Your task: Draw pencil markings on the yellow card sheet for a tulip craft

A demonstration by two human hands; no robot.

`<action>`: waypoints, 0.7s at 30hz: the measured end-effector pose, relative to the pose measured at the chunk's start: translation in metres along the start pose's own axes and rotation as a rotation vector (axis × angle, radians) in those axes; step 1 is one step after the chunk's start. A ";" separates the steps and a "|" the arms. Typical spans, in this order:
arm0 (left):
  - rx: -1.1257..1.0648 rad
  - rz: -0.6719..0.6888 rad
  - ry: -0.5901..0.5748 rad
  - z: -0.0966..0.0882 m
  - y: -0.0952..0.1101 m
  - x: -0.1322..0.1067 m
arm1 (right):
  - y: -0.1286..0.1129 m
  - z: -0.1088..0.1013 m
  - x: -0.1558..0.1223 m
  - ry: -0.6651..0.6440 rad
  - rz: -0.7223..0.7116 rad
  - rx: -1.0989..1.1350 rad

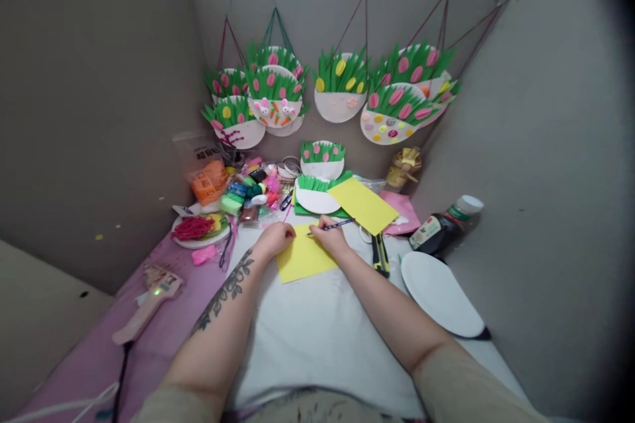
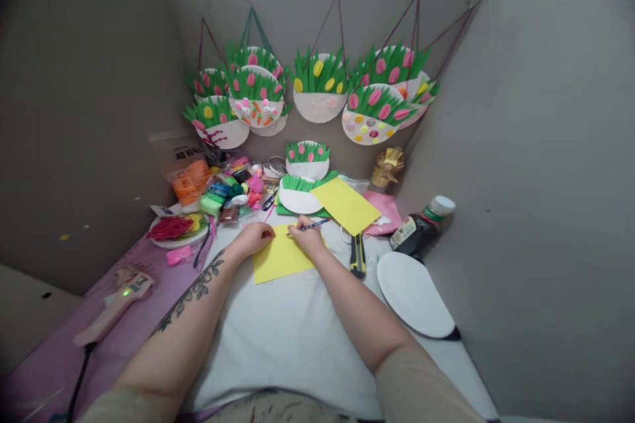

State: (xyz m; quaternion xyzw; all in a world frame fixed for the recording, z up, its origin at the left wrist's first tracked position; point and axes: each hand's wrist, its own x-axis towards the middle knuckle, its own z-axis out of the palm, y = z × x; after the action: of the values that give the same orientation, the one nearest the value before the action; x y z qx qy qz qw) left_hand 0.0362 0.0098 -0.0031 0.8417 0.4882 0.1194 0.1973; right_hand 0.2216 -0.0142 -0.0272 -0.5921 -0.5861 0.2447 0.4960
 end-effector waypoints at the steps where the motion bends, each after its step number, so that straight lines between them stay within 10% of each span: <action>1: 0.000 -0.001 0.001 0.000 0.000 0.000 | 0.000 0.000 0.000 -0.009 0.000 -0.004; 21: -0.015 -0.002 0.000 0.002 -0.002 0.001 | -0.001 0.001 -0.001 -0.004 0.021 -0.041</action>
State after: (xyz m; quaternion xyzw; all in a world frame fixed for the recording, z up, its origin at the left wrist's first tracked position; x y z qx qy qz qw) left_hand 0.0361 0.0113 -0.0053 0.8398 0.4880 0.1229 0.2037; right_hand 0.2201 -0.0151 -0.0269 -0.6076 -0.5858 0.2390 0.4801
